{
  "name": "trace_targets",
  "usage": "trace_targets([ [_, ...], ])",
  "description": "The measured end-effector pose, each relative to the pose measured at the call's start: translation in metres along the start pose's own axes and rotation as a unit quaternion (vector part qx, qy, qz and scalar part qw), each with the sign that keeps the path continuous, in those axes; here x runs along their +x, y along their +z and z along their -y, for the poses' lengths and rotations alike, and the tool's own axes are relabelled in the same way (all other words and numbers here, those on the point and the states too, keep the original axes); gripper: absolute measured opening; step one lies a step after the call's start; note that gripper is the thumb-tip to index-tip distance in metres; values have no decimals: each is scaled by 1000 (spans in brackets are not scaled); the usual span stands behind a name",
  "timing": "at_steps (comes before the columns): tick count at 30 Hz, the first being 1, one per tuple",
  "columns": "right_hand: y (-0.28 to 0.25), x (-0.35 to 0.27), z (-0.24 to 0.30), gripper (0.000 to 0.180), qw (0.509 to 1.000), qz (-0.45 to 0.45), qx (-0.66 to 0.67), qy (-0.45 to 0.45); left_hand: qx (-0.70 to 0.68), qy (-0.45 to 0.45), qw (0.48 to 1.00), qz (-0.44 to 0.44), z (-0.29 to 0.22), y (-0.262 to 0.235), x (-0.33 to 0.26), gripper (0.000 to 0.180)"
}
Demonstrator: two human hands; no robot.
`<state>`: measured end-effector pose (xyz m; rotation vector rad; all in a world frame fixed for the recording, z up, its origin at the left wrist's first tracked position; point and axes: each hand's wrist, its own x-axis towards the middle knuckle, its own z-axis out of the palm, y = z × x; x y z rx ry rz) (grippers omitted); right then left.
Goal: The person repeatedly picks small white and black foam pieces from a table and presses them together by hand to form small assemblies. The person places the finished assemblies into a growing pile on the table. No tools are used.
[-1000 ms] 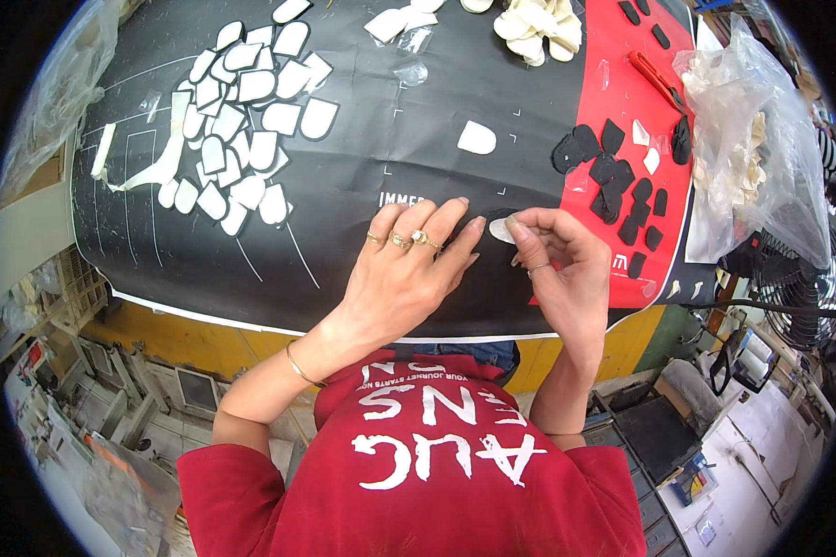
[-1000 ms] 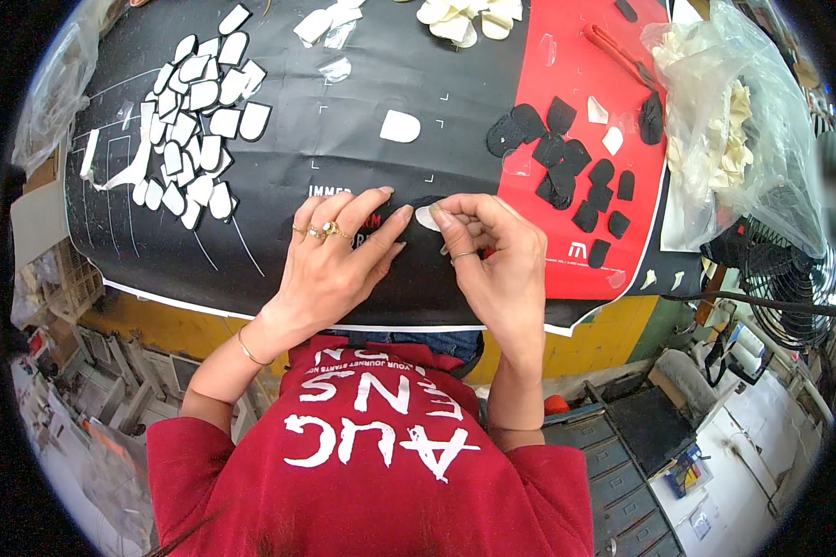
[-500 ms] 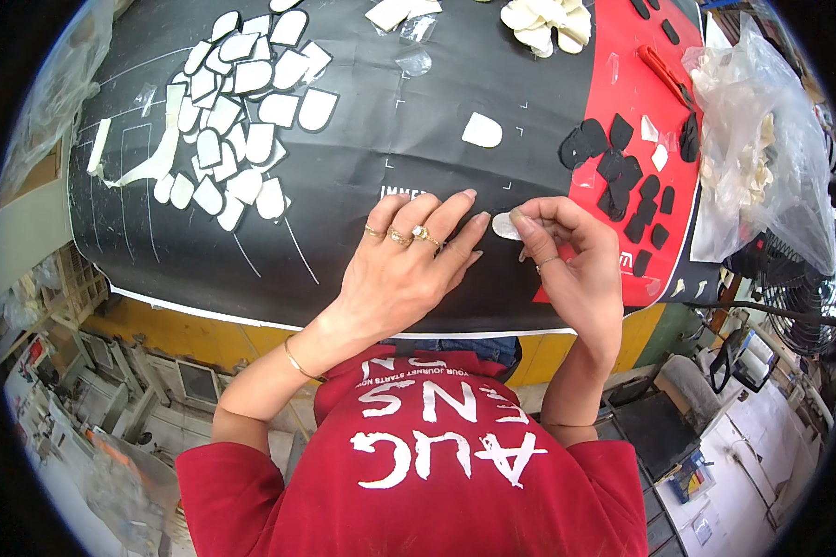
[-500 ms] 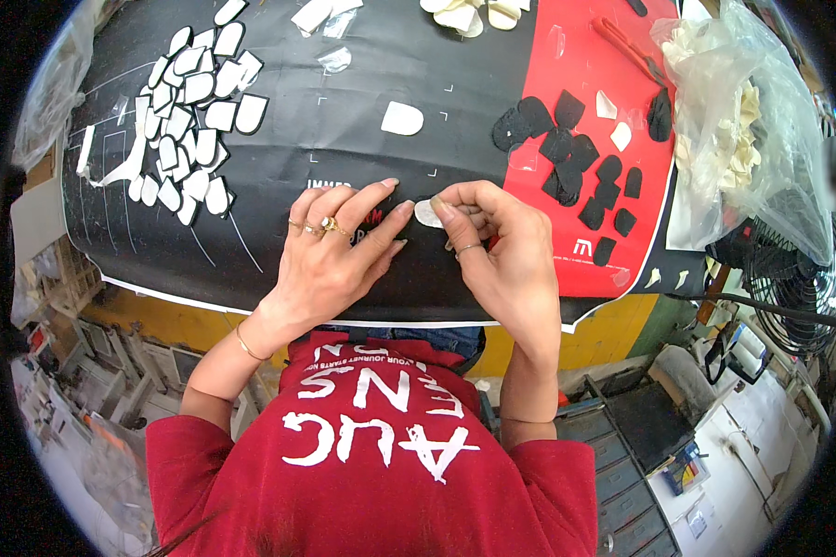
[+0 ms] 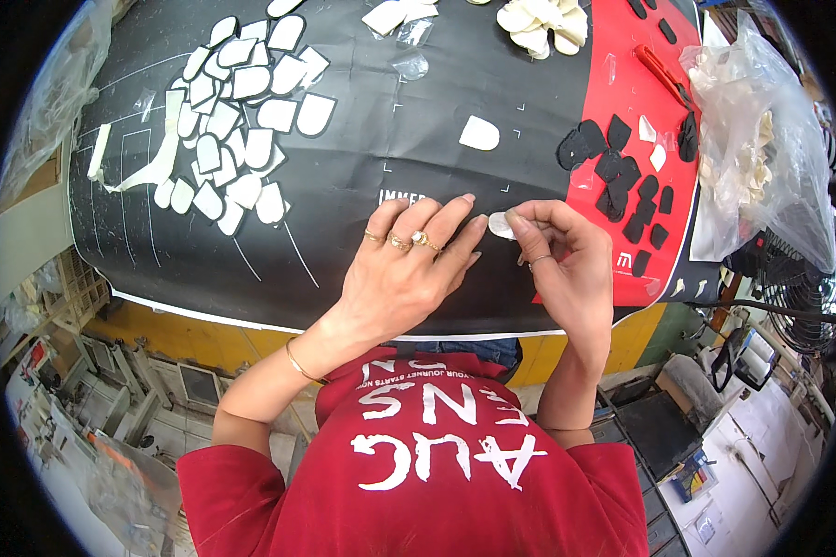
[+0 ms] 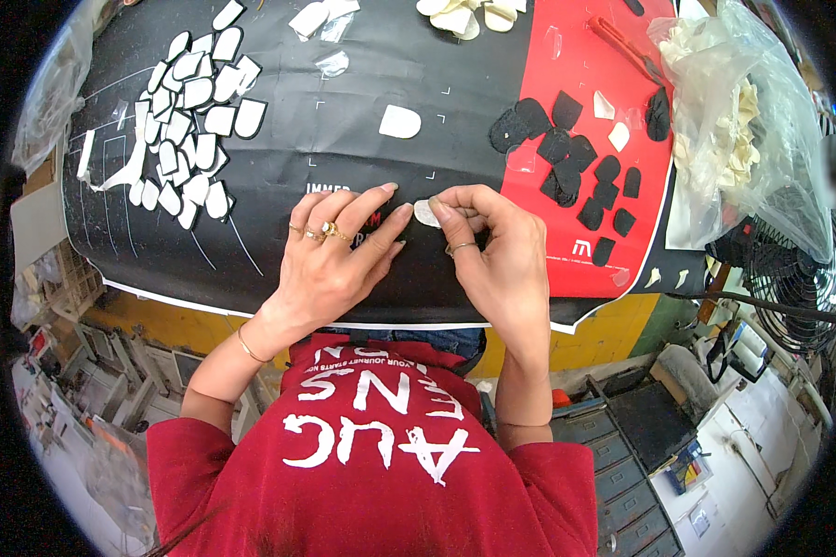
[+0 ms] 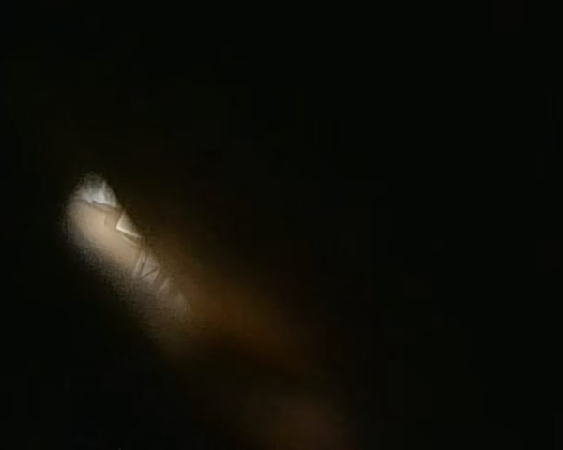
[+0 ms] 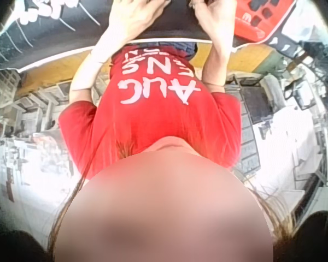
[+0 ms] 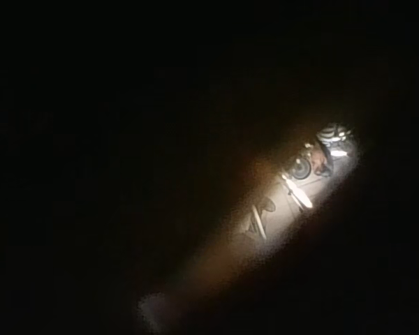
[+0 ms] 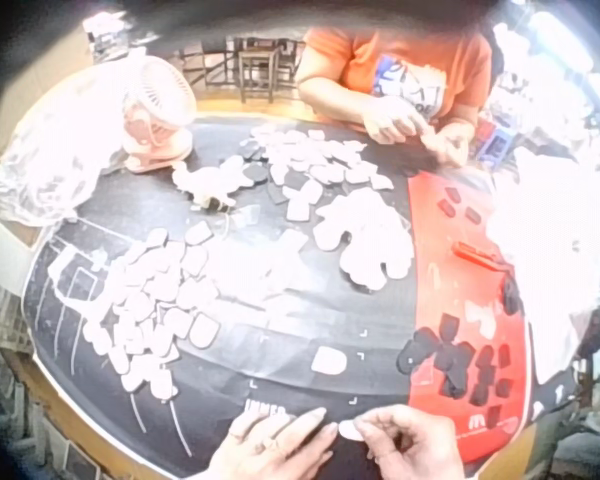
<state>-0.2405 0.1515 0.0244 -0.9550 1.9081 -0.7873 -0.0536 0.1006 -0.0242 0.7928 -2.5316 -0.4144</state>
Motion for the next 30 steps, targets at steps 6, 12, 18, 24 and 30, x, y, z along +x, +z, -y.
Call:
trace_targets([
  [6,2,0,0,13,1000,-7,-13,-8,-9,-8,1000,-1,0,1,-3,44],
  [12,2,0,-2,13,1000,-1,4,-2,-11,-4,1000,-5,0,3,-6,43],
  [18,-3,1,-5,14,1000,21,19,2,10,19,1000,-12,0,5,-6,38],
  [24,-2,1,-3,13,1000,13,9,14,17,23,999,-15,0,6,-6,36],
  [30,2,0,0,13,1000,-5,-9,0,19,27,999,-17,1,5,-6,36],
])
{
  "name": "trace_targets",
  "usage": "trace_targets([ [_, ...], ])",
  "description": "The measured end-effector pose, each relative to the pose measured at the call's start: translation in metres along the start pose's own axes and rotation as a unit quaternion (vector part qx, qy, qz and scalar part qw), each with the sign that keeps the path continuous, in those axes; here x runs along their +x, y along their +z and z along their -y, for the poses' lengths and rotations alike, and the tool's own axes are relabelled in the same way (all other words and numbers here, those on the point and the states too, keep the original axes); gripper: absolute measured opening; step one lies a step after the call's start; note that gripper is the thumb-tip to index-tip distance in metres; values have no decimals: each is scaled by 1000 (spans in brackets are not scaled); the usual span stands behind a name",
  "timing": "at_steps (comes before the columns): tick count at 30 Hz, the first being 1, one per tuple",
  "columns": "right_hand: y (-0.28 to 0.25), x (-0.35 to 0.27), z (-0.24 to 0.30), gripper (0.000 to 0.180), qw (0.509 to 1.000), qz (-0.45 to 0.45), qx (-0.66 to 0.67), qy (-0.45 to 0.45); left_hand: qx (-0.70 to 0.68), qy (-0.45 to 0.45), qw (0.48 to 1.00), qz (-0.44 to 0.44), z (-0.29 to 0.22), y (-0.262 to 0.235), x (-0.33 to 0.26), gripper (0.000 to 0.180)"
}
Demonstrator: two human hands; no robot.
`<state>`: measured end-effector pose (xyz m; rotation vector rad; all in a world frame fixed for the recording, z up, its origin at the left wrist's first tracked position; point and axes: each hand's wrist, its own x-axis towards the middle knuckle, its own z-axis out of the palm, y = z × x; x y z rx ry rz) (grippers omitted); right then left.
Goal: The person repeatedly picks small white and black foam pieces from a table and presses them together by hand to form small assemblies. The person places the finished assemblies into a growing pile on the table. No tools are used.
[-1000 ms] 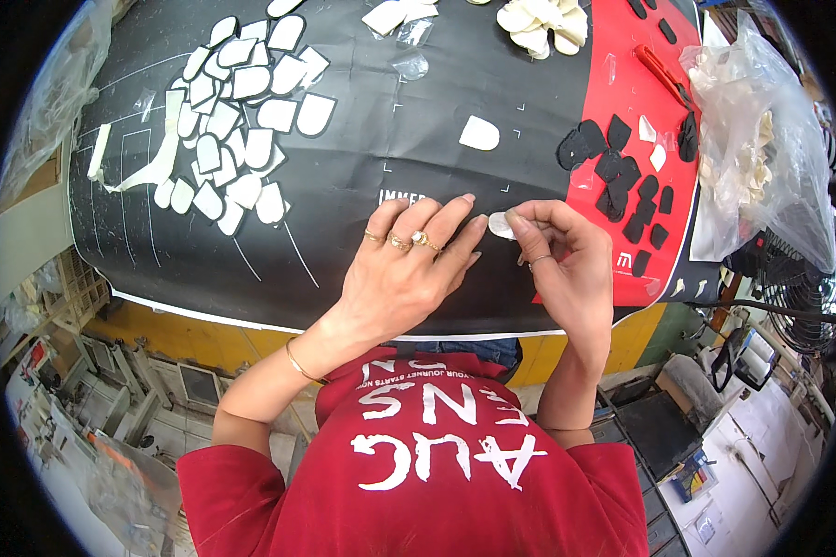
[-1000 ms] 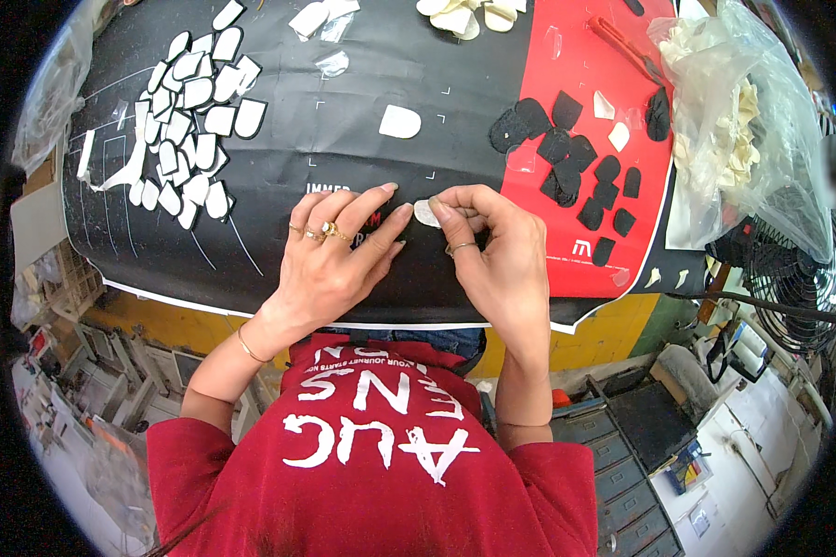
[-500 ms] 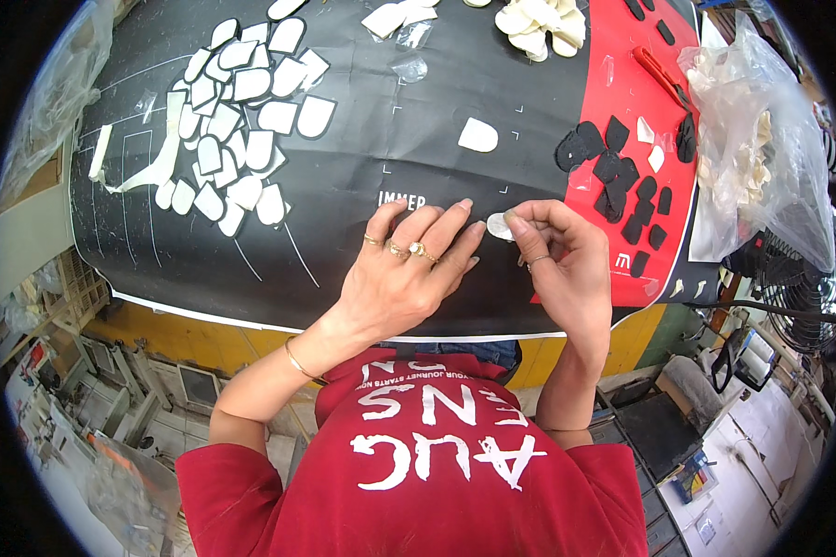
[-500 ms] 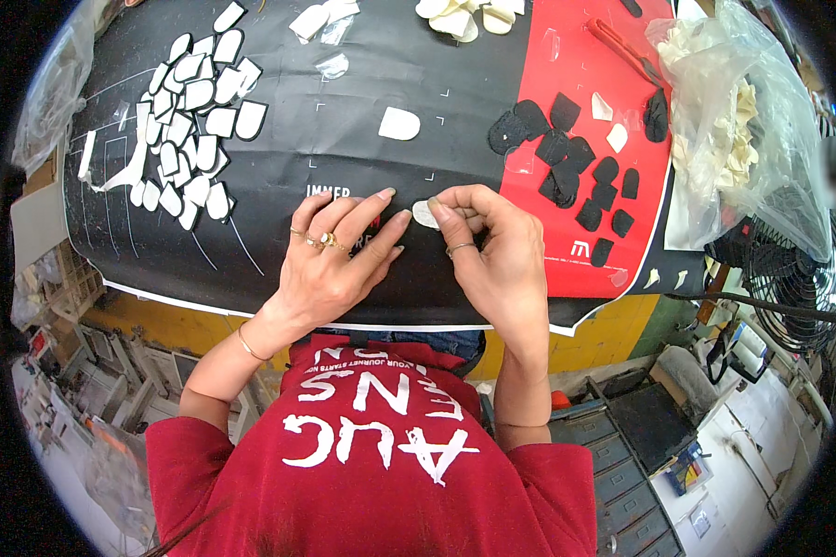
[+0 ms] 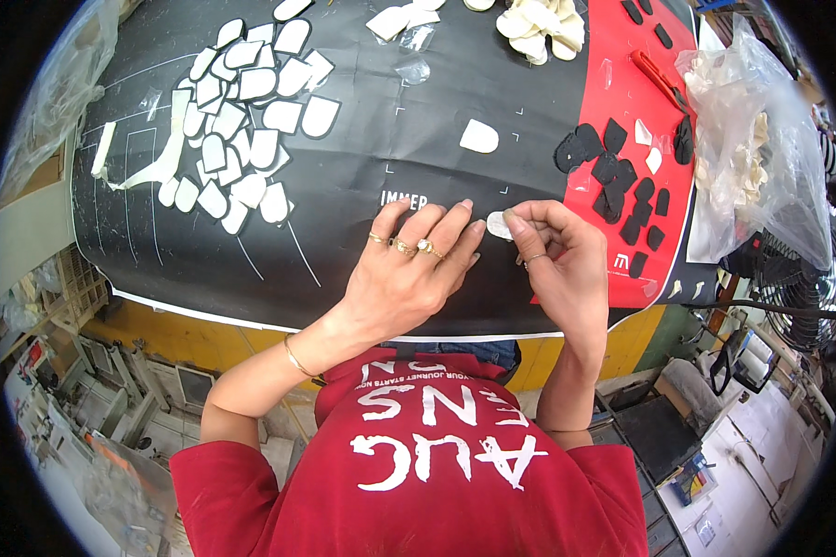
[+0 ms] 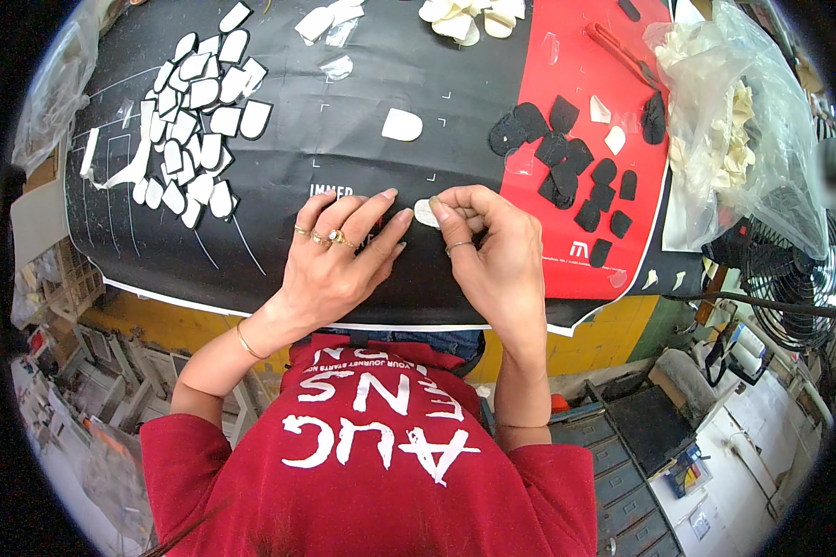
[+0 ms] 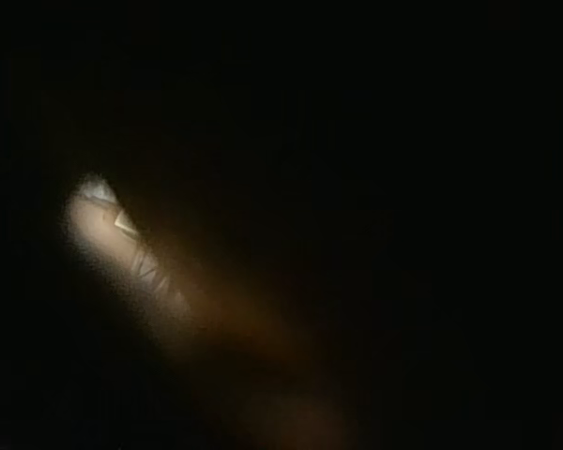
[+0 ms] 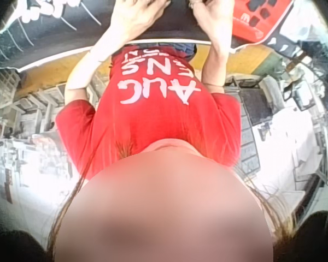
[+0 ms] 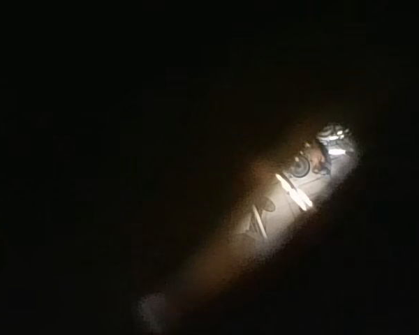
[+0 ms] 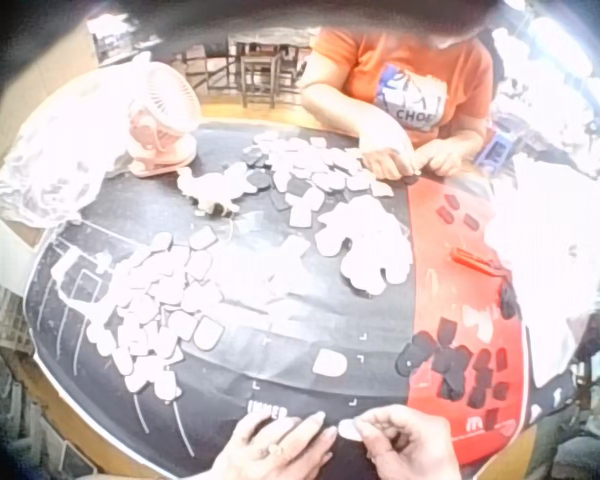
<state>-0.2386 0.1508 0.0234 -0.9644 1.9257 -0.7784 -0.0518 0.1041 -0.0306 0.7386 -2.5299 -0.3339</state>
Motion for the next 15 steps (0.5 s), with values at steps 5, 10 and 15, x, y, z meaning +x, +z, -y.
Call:
trace_targets([
  [5,3,-1,0,13,1000,-16,-14,-22,0,2,1000,0,1,1,-1,36],
  [10,5,-2,-1,11,999,-24,-21,-30,6,3,1000,-1,1,1,-1,38],
  [15,3,-3,0,9,998,-27,-38,-42,30,7,1000,5,1,0,1,44],
])
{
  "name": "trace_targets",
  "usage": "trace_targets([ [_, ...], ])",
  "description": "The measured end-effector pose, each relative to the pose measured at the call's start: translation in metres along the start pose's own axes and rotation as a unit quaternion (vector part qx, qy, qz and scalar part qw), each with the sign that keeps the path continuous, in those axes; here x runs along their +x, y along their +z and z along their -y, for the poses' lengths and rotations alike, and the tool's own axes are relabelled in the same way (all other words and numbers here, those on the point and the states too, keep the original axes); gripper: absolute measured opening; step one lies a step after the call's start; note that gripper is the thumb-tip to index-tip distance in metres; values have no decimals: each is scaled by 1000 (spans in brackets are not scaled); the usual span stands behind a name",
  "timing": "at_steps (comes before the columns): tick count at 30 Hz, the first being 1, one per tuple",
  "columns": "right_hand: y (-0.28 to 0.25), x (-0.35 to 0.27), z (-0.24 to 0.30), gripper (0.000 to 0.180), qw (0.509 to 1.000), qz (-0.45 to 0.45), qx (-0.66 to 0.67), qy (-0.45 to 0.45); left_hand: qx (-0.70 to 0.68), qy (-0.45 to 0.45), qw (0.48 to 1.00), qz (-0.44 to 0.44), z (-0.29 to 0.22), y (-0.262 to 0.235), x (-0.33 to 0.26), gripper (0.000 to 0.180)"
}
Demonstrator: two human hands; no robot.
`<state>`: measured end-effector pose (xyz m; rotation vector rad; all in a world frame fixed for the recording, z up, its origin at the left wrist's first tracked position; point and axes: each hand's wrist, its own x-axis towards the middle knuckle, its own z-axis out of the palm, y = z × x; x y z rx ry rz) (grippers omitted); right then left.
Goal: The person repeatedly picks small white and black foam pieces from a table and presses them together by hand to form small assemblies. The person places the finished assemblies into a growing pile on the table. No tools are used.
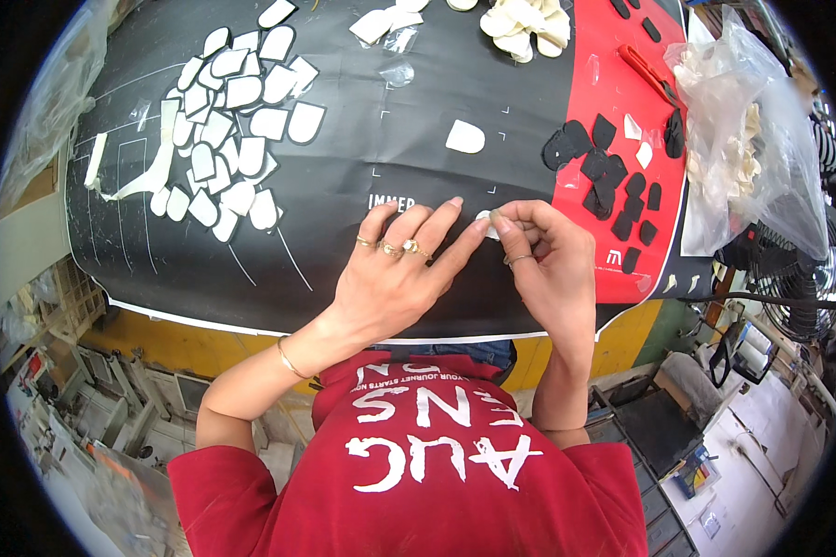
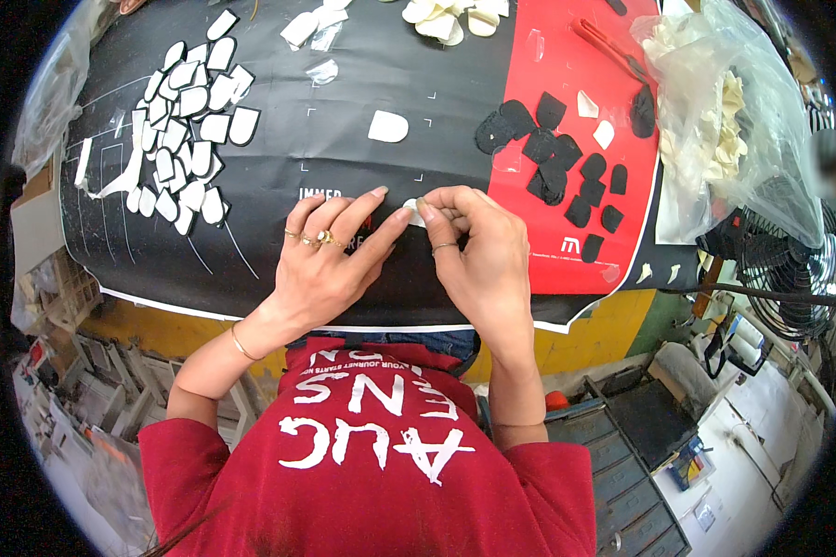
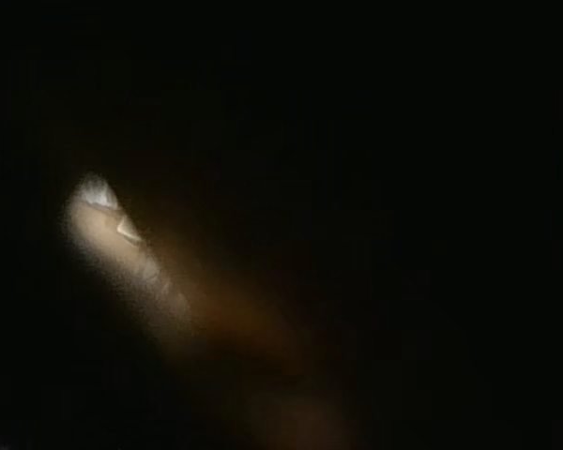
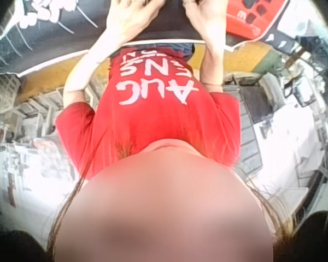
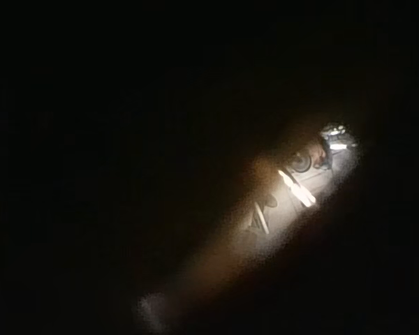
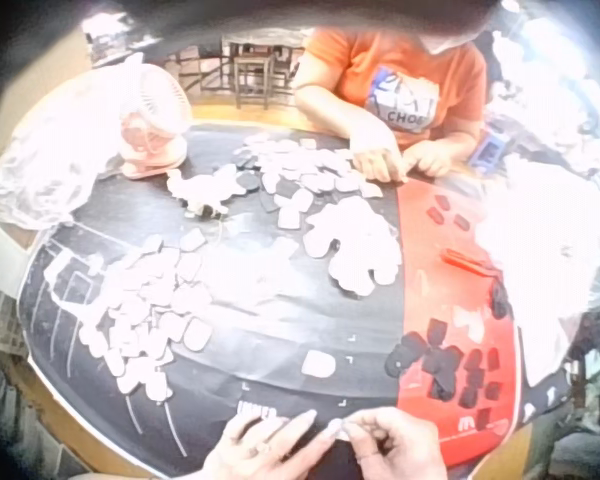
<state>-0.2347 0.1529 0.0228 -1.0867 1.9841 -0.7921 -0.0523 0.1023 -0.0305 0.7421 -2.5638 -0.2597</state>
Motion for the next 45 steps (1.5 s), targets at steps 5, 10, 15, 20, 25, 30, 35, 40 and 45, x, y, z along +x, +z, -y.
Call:
trace_targets([
  [5,6,-1,5,13,1000,-14,4,-15,5,-2,1000,23,0,-3,3,49],
  [10,9,-10,6,37,997,-60,19,-33,-1,-2,999,39,-1,-5,3,47],
  [15,17,-10,1,44,993,-108,7,-47,-1,0,999,37,0,-5,5,49],
  [20,19,-12,-5,42,990,-121,-13,-68,-11,-5,999,41,-2,-6,5,49],
  [25,24,-15,-13,37,984,-140,1,-110,-7,-6,999,33,-3,-4,6,49],
  [30,32,-18,-18,34,980,-163,-47,-100,-5,-8,1000,28,-4,-3,6,48],
  [35,32,-17,-22,29,959,-229,-138,-98,-6,-3,1000,27,-3,-3,5,50],
  [40,38,-12,-25,34,953,-276,-75,-95,-15,9,1000,24,-2,-3,6,51],
  [45,44,-8,-22,36,933,-298,-168,-115,-17,11,999,32,-3,-4,9,48],
])
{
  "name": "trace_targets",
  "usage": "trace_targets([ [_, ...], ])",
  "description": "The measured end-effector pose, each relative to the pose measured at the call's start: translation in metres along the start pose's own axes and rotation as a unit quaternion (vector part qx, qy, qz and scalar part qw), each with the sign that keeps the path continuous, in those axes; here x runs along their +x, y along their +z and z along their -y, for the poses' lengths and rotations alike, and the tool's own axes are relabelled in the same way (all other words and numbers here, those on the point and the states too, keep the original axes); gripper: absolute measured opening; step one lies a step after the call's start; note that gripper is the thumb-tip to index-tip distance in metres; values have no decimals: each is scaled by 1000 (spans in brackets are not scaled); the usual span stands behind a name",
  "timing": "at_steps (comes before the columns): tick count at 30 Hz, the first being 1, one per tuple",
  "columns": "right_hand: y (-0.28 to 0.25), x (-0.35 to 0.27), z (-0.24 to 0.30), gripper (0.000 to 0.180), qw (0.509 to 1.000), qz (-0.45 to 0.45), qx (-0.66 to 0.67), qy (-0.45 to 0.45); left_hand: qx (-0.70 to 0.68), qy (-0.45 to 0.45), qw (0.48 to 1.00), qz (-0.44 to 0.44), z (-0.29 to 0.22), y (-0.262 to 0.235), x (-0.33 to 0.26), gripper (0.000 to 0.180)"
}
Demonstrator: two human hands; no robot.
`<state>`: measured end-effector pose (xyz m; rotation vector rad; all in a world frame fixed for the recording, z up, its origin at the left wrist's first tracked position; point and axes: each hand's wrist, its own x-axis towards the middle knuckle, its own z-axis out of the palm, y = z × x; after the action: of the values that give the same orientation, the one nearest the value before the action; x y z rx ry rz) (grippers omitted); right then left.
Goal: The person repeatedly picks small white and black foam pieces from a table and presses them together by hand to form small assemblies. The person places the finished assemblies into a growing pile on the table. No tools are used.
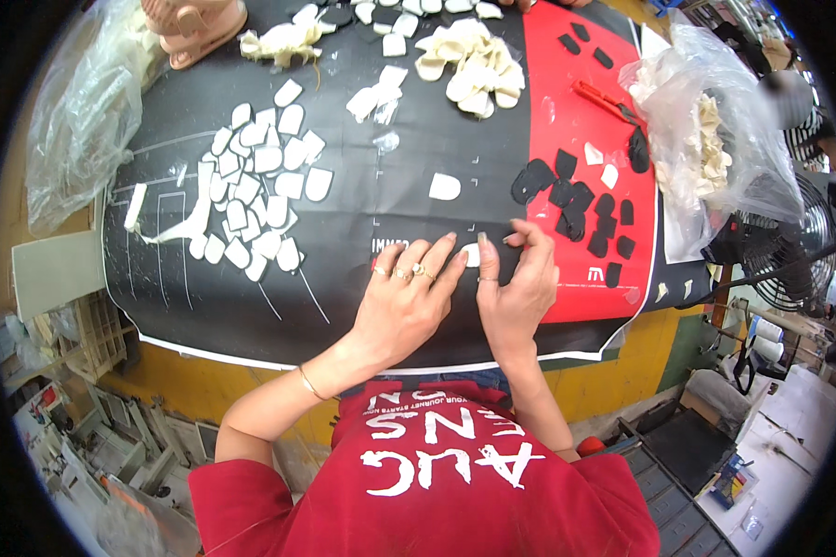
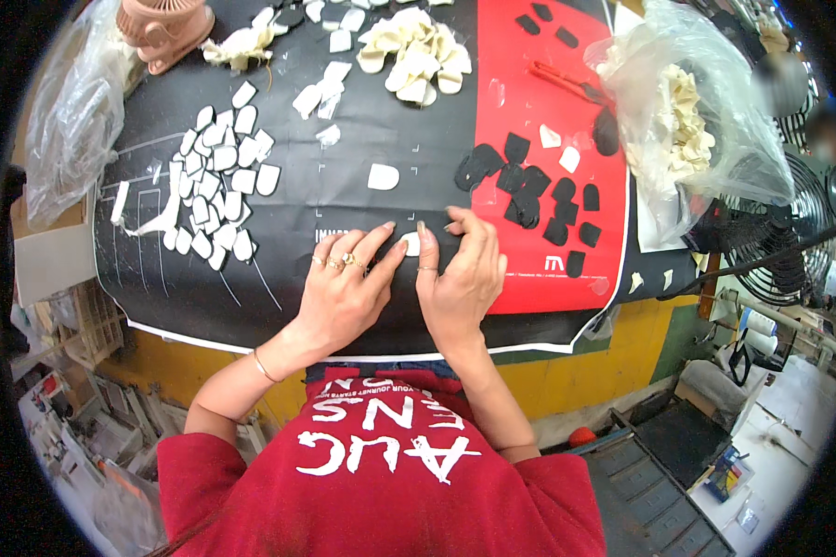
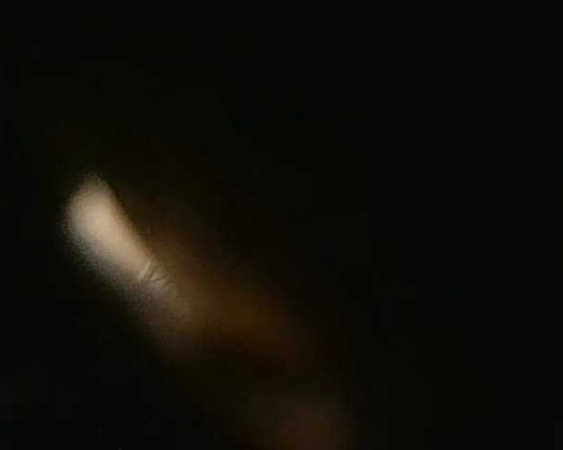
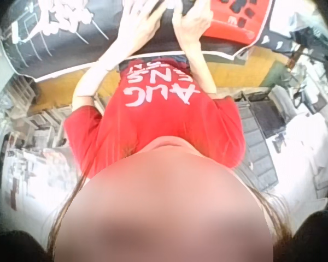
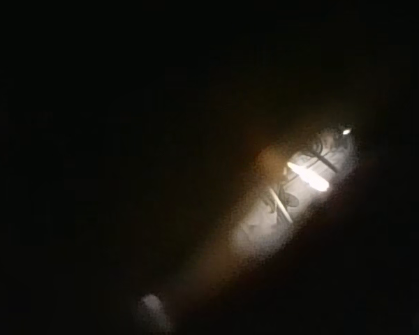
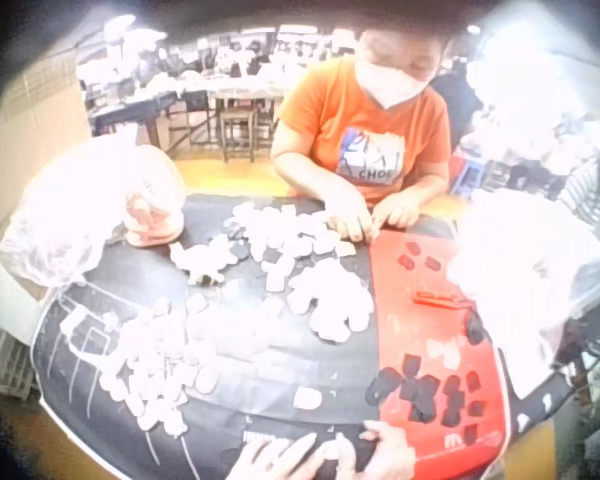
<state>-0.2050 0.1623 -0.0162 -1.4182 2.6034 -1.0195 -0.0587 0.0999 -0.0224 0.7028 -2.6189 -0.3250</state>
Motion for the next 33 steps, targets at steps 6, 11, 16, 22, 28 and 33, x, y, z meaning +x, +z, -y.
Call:
trace_targets([
  [6,-1,-1,0,35,999,-11,33,24,-10,-11,1000,-7,-2,-3,12,46],
  [11,-4,-1,-2,28,994,-27,108,23,-11,-25,999,44,-3,-6,5,53],
  [16,-34,15,-29,11,976,-53,205,46,41,-109,991,59,15,-29,-28,67],
  [22,-45,84,-72,23,999,-27,2,-25,139,-217,966,9,60,-49,-41,73],
  [28,-23,124,-77,27,998,16,-48,-33,150,-216,960,-96,61,-34,-40,81],
  [33,-30,137,-73,19,992,103,61,49,112,-218,953,-181,56,-31,-42,73],
])
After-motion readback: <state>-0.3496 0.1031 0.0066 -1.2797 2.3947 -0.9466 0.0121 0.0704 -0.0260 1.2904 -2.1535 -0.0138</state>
